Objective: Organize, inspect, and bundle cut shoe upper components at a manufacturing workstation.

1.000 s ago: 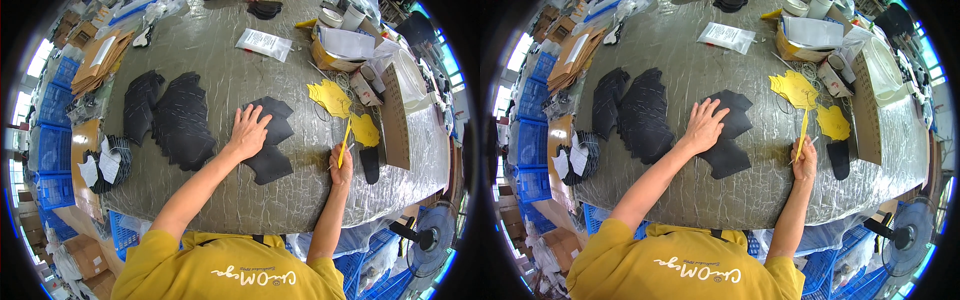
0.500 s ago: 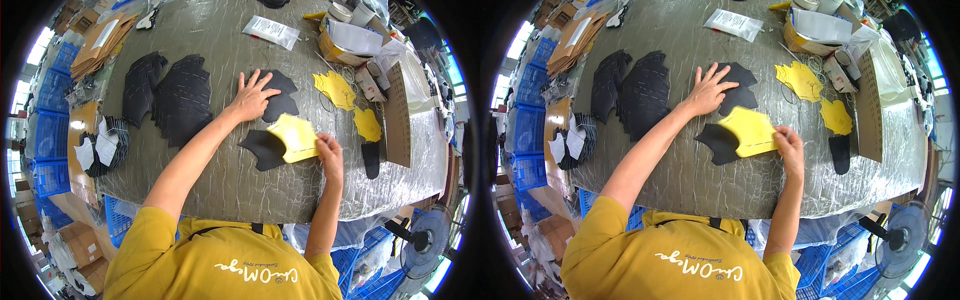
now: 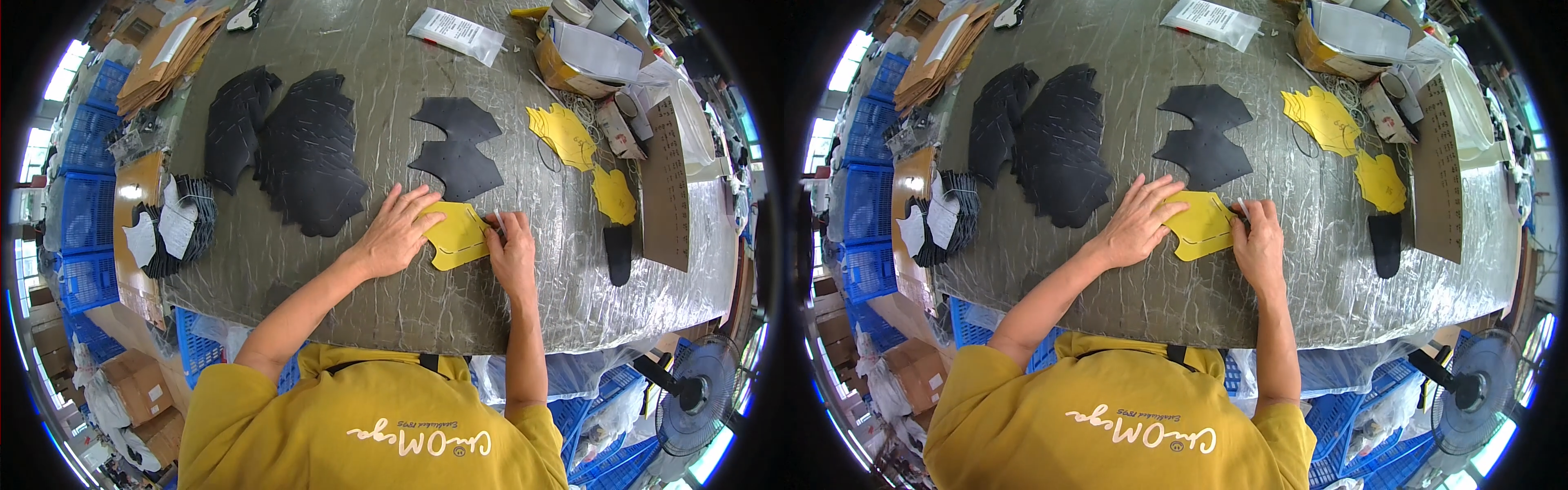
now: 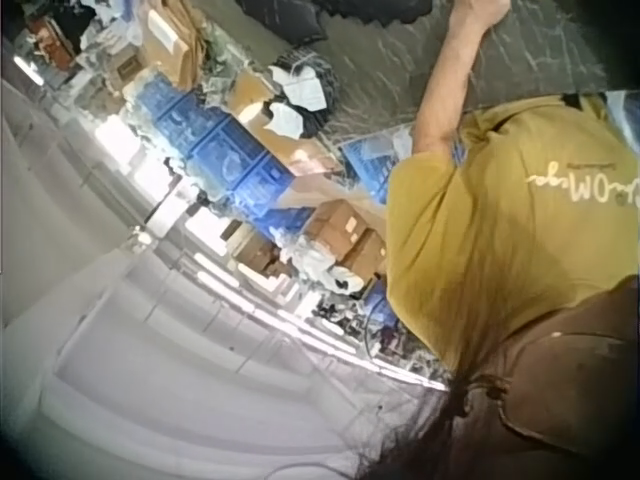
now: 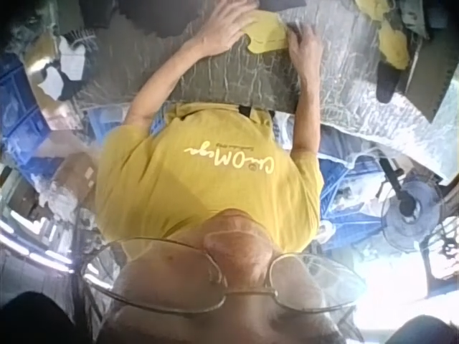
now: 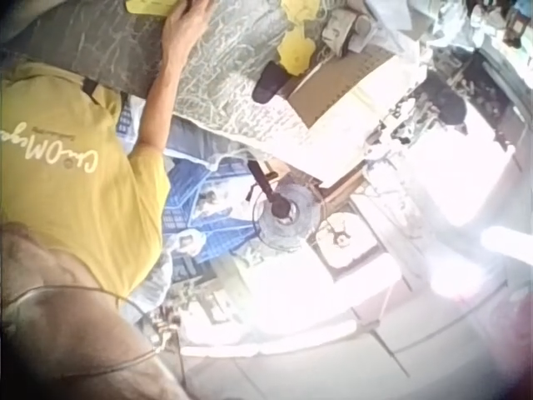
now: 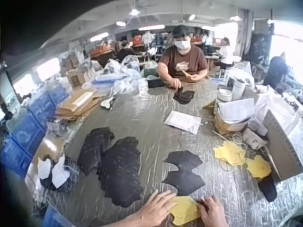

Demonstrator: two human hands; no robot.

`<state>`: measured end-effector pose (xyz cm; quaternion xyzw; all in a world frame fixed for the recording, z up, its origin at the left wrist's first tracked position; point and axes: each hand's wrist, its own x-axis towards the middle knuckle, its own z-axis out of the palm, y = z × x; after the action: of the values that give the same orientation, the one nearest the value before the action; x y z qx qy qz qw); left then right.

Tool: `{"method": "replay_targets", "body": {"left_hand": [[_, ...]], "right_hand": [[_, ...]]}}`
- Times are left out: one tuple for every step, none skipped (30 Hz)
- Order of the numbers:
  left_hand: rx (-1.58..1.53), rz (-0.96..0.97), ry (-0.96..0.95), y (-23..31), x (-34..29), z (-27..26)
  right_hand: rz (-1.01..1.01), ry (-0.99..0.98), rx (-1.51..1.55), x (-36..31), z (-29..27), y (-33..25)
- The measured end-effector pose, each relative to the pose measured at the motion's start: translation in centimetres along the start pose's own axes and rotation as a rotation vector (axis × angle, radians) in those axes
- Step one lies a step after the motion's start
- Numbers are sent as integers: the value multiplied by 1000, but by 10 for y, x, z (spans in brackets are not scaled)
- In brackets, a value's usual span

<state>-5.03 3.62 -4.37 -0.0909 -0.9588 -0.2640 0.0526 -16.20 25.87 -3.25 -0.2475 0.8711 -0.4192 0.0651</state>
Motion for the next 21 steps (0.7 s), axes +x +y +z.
{"method": "replay_targets", "body": {"left_hand": [[-3,0,0,2,-3,1],[-12,-9,-13,5,-7,2],[-22,-20,-26,9,-13,3],[-25,-22,-27,12,-21,5],[-18,-18,-3,16,-29,9],[-11,-16,21,18,-35,11],[-12,-18,20,20,-38,12],[-13,-17,28,22,-39,13],[-13,-17,37,23,-41,13],[-15,-19,34,24,-41,14],[-26,-26,41,25,-40,13],[-38,-32,47,26,-40,13],[-41,-31,45,27,-40,11],[-45,-30,40,28,-39,10],[-51,-27,35,29,-37,9],[-55,-28,31,29,-38,9],[-50,-35,32,29,-39,9],[-46,-41,31,29,-38,10],[-51,-46,28,28,-39,10],[-48,-63,27,27,-41,10],[-46,-81,25,26,-43,10]], "right_hand": [[2,-1,-2,-1,0,1],[-25,-41,-39,-5,-2,1],[-52,-82,-76,-8,-4,2],[-51,-85,-77,-11,-6,1],[-50,-129,-51,-14,-8,1],[-50,-174,-25,-16,-9,1],[-49,-176,-25,-13,-10,4],[-86,-170,-54,-7,-12,9],[-123,-165,-83,1,-11,12],[-71,-152,-50,13,-8,9],[-66,-153,-51,25,-5,6],[-82,-124,-86,36,-3,3],[-100,-97,-120,48,0,3],[-92,-92,-119,59,4,6],[-129,-71,-111,69,6,11],[-172,-59,-103,73,8,12],[-165,-60,-105,70,6,14],[-125,-88,-75,65,0,16],[-89,-122,-43,60,-5,16],[-91,-137,-37,52,-11,13],[-37,-248,-17,39,-22,8]]}}
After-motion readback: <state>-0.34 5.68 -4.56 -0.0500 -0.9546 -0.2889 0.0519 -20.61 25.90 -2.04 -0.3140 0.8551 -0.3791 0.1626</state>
